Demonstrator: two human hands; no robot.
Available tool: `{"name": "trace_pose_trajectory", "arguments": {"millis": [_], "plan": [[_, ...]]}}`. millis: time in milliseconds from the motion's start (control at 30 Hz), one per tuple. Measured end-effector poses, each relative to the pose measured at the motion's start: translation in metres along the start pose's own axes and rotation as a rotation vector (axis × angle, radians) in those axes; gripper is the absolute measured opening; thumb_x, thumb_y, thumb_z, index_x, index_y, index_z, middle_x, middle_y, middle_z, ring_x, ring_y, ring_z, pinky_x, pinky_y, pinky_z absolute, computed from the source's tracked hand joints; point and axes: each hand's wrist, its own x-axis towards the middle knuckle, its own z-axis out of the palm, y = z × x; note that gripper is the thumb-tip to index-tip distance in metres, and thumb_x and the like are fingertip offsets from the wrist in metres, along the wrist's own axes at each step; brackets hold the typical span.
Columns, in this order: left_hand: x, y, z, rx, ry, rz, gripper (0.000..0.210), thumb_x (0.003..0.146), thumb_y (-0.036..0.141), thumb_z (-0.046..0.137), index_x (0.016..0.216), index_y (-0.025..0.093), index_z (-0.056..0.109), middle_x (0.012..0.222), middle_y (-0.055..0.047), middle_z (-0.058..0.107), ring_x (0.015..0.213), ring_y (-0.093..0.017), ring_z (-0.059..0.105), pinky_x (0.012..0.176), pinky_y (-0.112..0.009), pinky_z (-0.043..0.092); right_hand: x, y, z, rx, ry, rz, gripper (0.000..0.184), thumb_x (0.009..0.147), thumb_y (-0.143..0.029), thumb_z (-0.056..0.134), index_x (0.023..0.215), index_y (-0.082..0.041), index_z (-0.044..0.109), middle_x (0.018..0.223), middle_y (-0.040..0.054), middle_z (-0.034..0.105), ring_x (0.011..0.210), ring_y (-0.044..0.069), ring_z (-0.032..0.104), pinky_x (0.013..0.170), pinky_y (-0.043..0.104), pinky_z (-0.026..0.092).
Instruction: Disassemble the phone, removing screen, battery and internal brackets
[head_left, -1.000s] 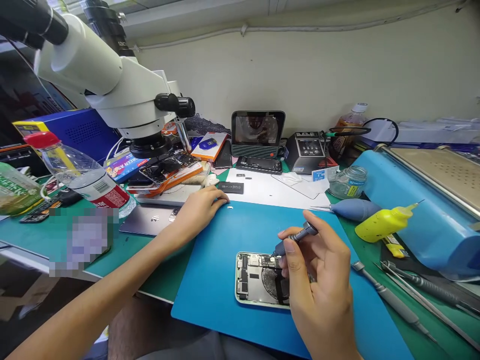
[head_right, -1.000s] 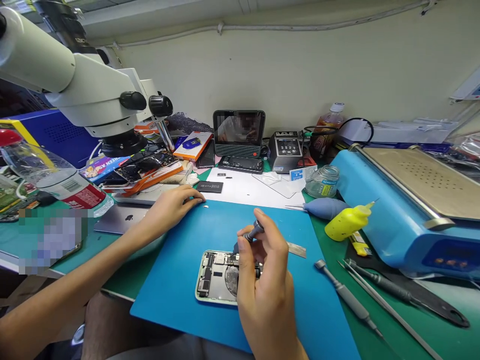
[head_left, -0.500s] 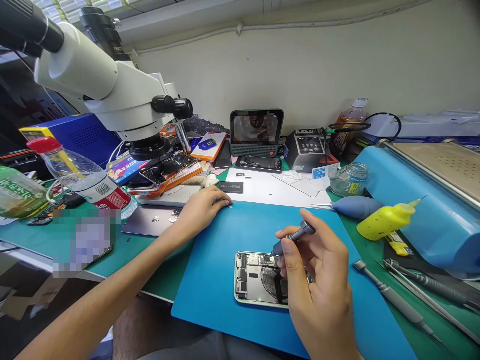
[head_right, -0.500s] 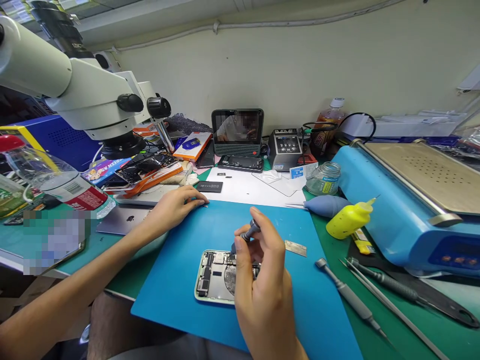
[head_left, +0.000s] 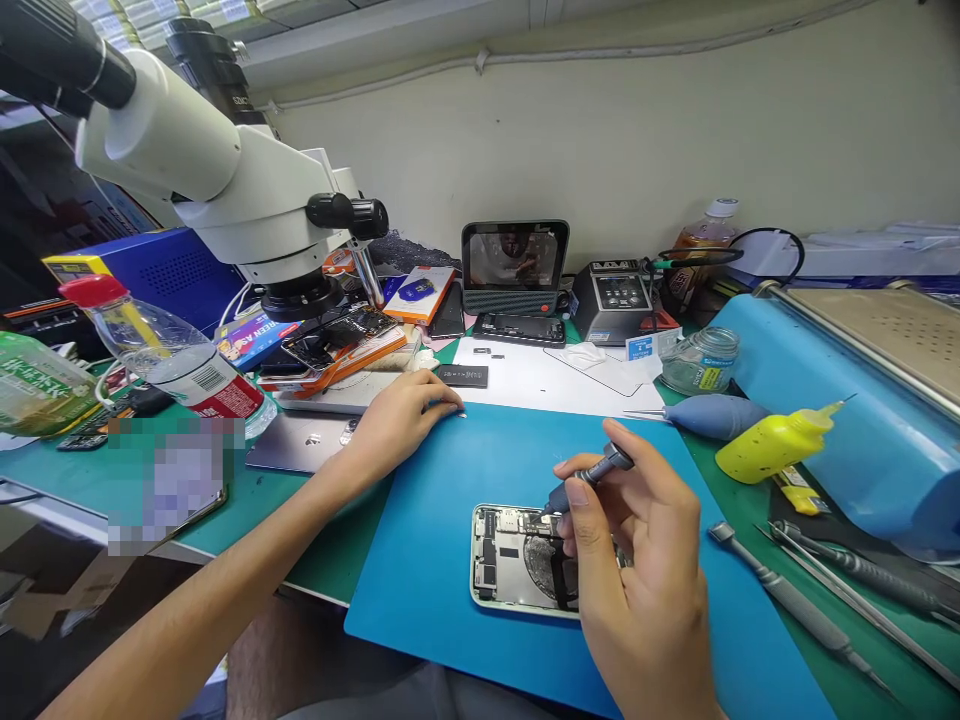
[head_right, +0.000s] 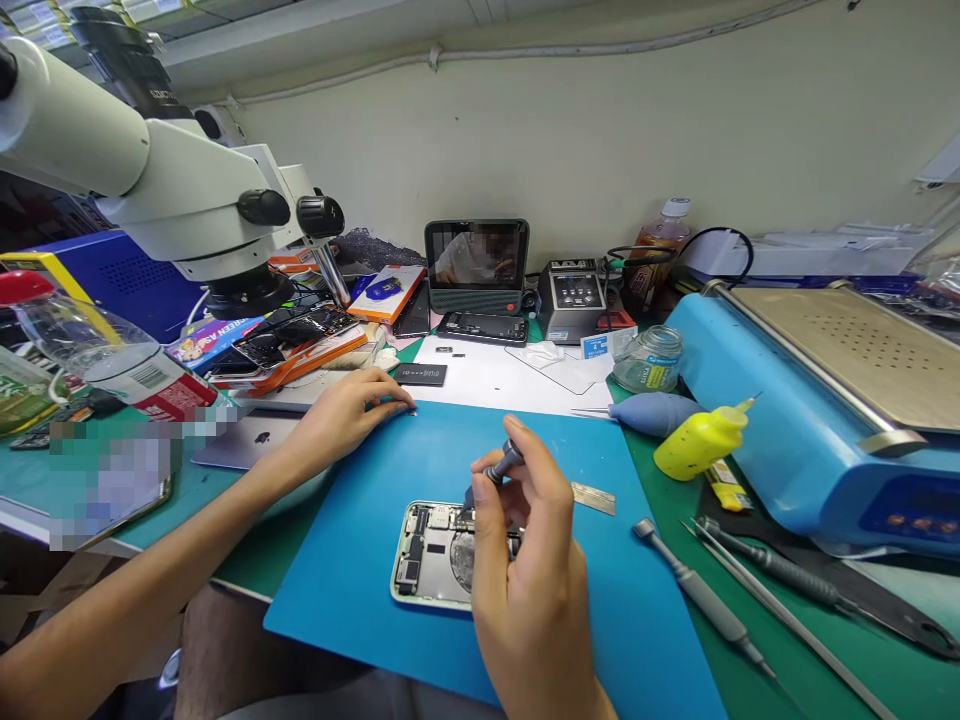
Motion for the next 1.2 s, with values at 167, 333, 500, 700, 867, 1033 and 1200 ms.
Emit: {"name": "trace_pose_trajectory", "arguments": {"millis": [167, 333, 500, 700, 867, 1033, 1200], "plan": [[0.001, 0.001, 0.001, 0.032, -0.013, 0.026, 0.022, 0.109, 0.024, 0.066, 0.105, 0.027, 0.087, 0.114, -0.006, 0.079, 0.11, -0.028, 0.072, 0.098, -0.041, 0.058, 0.0, 0.0, 0.0, 0.005, 0.001, 0.005, 0.052, 0.113, -0.025, 0.063, 0.162, -0.034, 0.053, 0.115, 0.0049, 0.078, 0.078, 0.015, 0.074, 0.063, 0.028, 0.068], [0.004, 0.001, 0.0, 0.063, -0.031, 0.043, 0.021, 0.11, 0.026, 0.066, 0.106, 0.025, 0.087, 0.116, -0.007, 0.08, 0.111, -0.029, 0.072, 0.098, -0.042, 0.057, 0.0, 0.001, 0.0, 0.002, 0.004, -0.003, 0.052, 0.113, -0.025, 0.064, 0.162, -0.034, 0.053, 0.115, 0.0048, 0.077, 0.079, 0.015, 0.074, 0.064, 0.028, 0.068], [0.01, 0.004, -0.004, 0.106, -0.061, 0.071, 0.016, 0.106, 0.025, 0.071, 0.103, 0.024, 0.086, 0.111, -0.006, 0.081, 0.11, -0.03, 0.072, 0.094, -0.042, 0.057, 0.001, -0.001, 0.0, 0.004, 0.001, 0.003, 0.051, 0.113, -0.024, 0.062, 0.162, -0.034, 0.052, 0.115, 0.0047, 0.077, 0.079, 0.015, 0.073, 0.064, 0.027, 0.067], [0.022, 0.005, -0.008, 0.158, -0.095, 0.138, 0.011, 0.101, 0.023, 0.075, 0.094, 0.024, 0.083, 0.105, -0.006, 0.081, 0.106, -0.03, 0.073, 0.09, -0.039, 0.057, 0.002, -0.004, -0.003, 0.0, -0.011, 0.018, 0.049, 0.114, -0.025, 0.061, 0.161, -0.033, 0.051, 0.114, 0.0049, 0.076, 0.08, 0.015, 0.074, 0.063, 0.027, 0.068], [0.025, 0.004, -0.007, 0.179, -0.113, 0.21, 0.016, 0.1, 0.014, 0.07, 0.09, 0.022, 0.079, 0.103, -0.008, 0.078, 0.105, -0.029, 0.071, 0.094, -0.039, 0.055, 0.001, -0.005, -0.004, 0.006, -0.009, 0.014, 0.05, 0.113, -0.024, 0.061, 0.161, -0.034, 0.051, 0.114, 0.0045, 0.076, 0.079, 0.014, 0.074, 0.064, 0.027, 0.068], [0.026, -0.005, -0.004, 0.129, -0.122, 0.244, 0.013, 0.104, 0.022, 0.067, 0.097, 0.023, 0.078, 0.106, -0.006, 0.077, 0.104, -0.027, 0.07, 0.094, -0.038, 0.055, 0.002, -0.005, -0.003, 0.009, -0.007, 0.016, 0.051, 0.113, -0.024, 0.062, 0.162, -0.035, 0.051, 0.116, 0.0036, 0.076, 0.082, 0.014, 0.074, 0.067, 0.026, 0.069], [0.028, -0.011, -0.004, 0.076, -0.149, 0.279, 0.012, 0.105, 0.026, 0.071, 0.1, 0.024, 0.081, 0.106, -0.006, 0.079, 0.105, -0.027, 0.071, 0.097, -0.039, 0.054, 0.002, -0.005, -0.003, 0.01, -0.009, 0.024, 0.051, 0.113, -0.024, 0.062, 0.161, -0.035, 0.051, 0.116, 0.0034, 0.076, 0.084, 0.014, 0.075, 0.066, 0.026, 0.068]]}}
